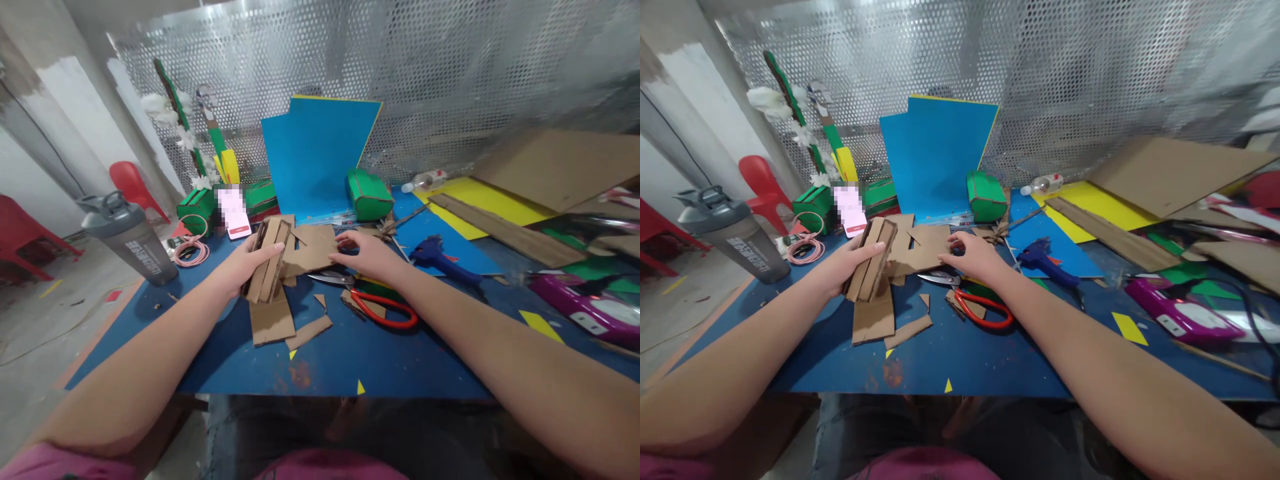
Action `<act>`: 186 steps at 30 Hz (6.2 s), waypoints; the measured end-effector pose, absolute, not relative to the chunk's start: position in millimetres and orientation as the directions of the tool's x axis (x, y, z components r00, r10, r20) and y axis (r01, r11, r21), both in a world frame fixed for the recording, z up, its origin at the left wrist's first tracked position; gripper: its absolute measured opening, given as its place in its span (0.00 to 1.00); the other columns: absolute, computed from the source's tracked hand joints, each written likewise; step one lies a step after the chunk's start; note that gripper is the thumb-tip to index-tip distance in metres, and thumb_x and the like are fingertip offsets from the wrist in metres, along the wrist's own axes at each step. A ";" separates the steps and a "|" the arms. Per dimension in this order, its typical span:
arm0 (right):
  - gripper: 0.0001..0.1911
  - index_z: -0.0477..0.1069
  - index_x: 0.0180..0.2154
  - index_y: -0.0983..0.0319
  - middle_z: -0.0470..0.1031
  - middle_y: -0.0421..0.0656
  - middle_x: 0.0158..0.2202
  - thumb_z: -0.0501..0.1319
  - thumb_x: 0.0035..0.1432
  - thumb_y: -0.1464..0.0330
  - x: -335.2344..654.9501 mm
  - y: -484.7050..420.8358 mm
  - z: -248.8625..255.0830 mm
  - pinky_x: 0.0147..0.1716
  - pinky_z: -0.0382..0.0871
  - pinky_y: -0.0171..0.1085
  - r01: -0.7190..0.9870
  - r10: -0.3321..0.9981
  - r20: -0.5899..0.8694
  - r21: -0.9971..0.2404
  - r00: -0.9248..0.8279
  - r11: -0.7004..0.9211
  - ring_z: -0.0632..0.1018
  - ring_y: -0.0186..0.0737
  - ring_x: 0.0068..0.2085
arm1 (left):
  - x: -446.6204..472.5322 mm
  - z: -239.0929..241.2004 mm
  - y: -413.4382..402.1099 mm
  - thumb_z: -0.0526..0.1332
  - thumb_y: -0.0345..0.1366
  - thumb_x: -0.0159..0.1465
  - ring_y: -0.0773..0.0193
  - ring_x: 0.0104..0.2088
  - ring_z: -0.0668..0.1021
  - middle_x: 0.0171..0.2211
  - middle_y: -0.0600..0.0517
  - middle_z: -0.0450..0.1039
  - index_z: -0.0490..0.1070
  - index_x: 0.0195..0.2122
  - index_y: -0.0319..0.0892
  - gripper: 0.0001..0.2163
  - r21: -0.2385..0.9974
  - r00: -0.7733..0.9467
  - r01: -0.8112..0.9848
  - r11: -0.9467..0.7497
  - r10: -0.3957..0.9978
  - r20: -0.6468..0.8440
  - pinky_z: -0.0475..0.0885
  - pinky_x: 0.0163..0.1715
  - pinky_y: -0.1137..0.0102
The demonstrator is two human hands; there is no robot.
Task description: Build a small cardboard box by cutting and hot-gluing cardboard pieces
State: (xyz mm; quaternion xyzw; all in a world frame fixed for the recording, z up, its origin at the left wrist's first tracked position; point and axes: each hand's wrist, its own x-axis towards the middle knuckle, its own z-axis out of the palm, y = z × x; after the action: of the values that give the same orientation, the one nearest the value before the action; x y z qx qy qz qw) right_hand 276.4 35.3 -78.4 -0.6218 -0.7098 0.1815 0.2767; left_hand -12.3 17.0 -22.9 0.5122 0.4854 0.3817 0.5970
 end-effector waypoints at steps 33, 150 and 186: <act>0.17 0.79 0.38 0.56 0.83 0.42 0.40 0.76 0.45 0.75 307.0 42.4 -62.1 0.29 0.82 0.35 -0.394 0.973 0.078 -0.905 0.217 0.161 0.82 0.41 0.37 | -19.3 0.8 21.7 0.64 0.42 0.74 0.60 0.30 0.87 0.37 0.43 0.86 0.78 0.55 0.36 0.16 0.896 0.071 -0.340 0.285 0.958 -0.278 0.85 0.29 0.70; 0.31 0.81 0.40 0.58 0.84 0.46 0.36 0.77 0.51 0.40 267.8 -16.5 -51.6 0.32 0.74 0.39 0.071 0.892 0.136 -0.980 -0.432 0.184 0.84 0.46 0.37 | -15.7 -5.5 -14.7 0.84 0.47 0.40 0.49 0.35 0.87 0.40 0.42 0.88 0.81 0.49 0.38 0.36 0.970 0.234 -0.236 0.061 0.972 -0.004 0.85 0.35 0.59; 0.45 0.70 0.62 0.51 0.80 0.49 0.65 0.83 0.44 0.59 228.9 -46.4 -42.8 0.34 0.84 0.42 -0.306 0.963 0.053 -0.952 -0.263 -0.031 0.85 0.56 0.55 | -2.4 -12.4 -24.1 0.79 0.60 0.56 0.40 0.59 0.85 0.56 0.41 0.86 0.82 0.59 0.46 0.35 0.999 0.522 0.023 0.036 0.852 -0.042 0.81 0.54 0.57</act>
State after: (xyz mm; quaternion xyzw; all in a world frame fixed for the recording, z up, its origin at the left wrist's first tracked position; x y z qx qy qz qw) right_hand 228.9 -46.4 -42.8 -0.3409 -0.4821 0.6318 0.5021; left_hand -2.4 -24.1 -12.4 0.6097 0.3585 0.3322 0.6240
